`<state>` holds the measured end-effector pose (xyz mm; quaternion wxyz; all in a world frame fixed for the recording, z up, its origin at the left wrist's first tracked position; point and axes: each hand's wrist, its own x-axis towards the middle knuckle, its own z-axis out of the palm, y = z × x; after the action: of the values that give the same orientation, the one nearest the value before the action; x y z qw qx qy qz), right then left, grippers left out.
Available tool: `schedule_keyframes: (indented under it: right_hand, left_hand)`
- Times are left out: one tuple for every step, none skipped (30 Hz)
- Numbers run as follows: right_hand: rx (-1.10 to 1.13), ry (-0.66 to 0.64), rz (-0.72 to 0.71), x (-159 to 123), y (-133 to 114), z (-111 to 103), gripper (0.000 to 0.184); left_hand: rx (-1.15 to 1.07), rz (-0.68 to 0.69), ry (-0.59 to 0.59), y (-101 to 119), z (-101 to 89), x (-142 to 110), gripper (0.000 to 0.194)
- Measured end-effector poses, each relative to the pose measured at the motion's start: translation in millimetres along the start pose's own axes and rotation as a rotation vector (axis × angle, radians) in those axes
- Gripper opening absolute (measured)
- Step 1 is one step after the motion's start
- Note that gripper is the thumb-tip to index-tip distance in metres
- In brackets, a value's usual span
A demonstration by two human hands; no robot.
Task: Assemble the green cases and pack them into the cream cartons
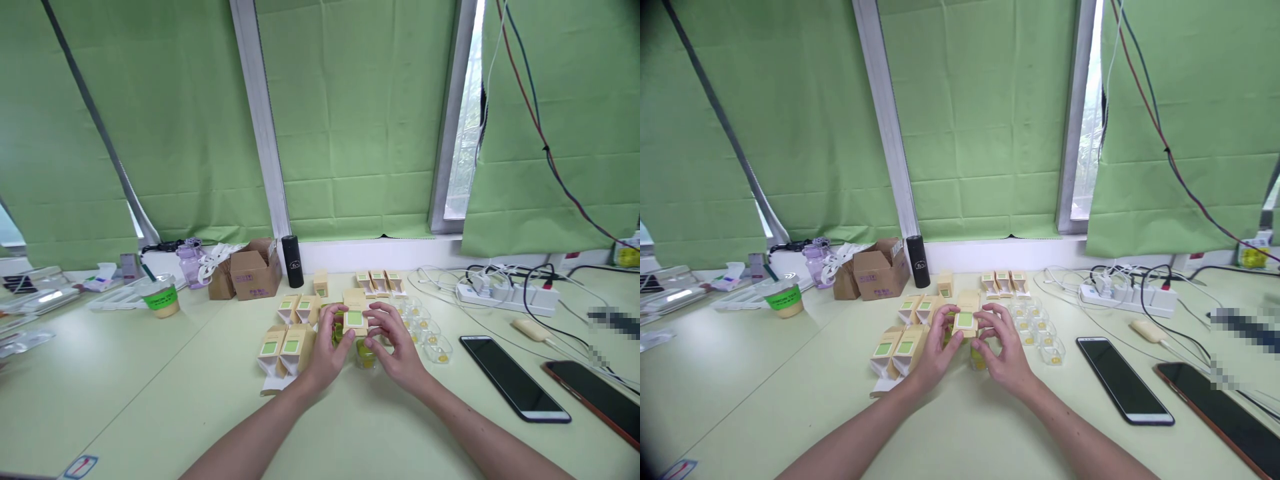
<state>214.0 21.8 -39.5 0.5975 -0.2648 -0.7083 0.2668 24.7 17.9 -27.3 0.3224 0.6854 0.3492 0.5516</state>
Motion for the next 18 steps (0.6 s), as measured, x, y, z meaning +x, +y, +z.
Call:
schedule_keyframes:
  right_hand:
    - [0.000,0.009,0.002,0.3,0.3,0.2,0.035]
    - [0.001,0.015,0.003,0.5,0.7,0.3,0.034]
    - [0.002,0.019,0.003,0.7,1.1,0.3,0.034]
    - [0.004,0.020,0.004,1.0,1.4,0.2,0.034]
    - [0.004,0.021,0.005,1.2,1.7,0.1,0.033]
    - [0.005,0.021,0.006,1.3,1.8,-0.1,0.033]
    - [0.005,0.022,0.007,1.4,1.9,-0.2,0.033]
    - [0.005,0.026,0.009,1.5,2.0,-0.3,0.033]
    - [0.003,0.031,0.012,1.5,2.1,-0.4,0.033]
    - [0.001,0.035,0.014,1.5,2.2,-0.4,0.033]
    - [0.000,0.037,0.016,1.5,2.5,-0.3,0.032]
    - [-0.001,0.038,0.019,1.4,2.8,-0.2,0.032]
    - [0.000,0.038,0.021,1.4,3.2,-0.1,0.032]
    - [0.001,0.037,0.024,1.3,3.7,0.1,0.031]
    - [0.002,0.037,0.025,1.3,4.2,0.3,0.031]
    - [0.001,0.038,0.026,1.3,4.8,0.4,0.031]
    - [0.000,0.040,0.025,1.4,5.4,0.5,0.031]
    - [-0.002,0.041,0.024,1.4,5.9,0.5,0.030]
  left_hand:
    - [0.007,0.007,0.002,0.1,0.3,0.1,0.043]
    - [0.011,0.013,0.003,0.1,0.5,0.1,0.043]
    - [0.014,0.018,0.001,0.0,0.5,0.1,0.043]
    - [0.015,0.023,-0.005,-0.1,0.3,0.0,0.044]
    - [0.014,0.031,-0.012,-0.3,-0.1,-0.1,0.046]
    - [0.013,0.041,-0.019,-0.7,-0.6,-0.3,0.048]
    - [0.011,0.052,-0.028,-1.0,-1.1,-0.4,0.051]
    - [0.011,0.061,-0.036,-1.4,-1.5,-0.6,0.052]
    - [0.011,0.067,-0.041,-1.8,-1.8,-0.7,0.054]
    - [0.012,0.071,-0.041,-2.2,-1.9,-0.8,0.054]
    - [0.014,0.074,-0.037,-2.5,-1.9,-0.7,0.053]
    - [0.017,0.076,-0.032,-2.7,-1.7,-0.6,0.052]
    - [0.021,0.077,-0.025,-2.9,-1.4,-0.4,0.050]
    - [0.024,0.079,-0.019,-3.0,-1.0,-0.2,0.049]
    - [0.028,0.081,-0.015,-3.0,-0.6,0.0,0.047]
    - [0.031,0.082,-0.014,-3.0,-0.2,0.2,0.046]
    - [0.034,0.082,-0.011,-3.0,0.1,0.4,0.045]
    - [0.037,0.082,-0.009,-2.9,0.4,0.5,0.044]
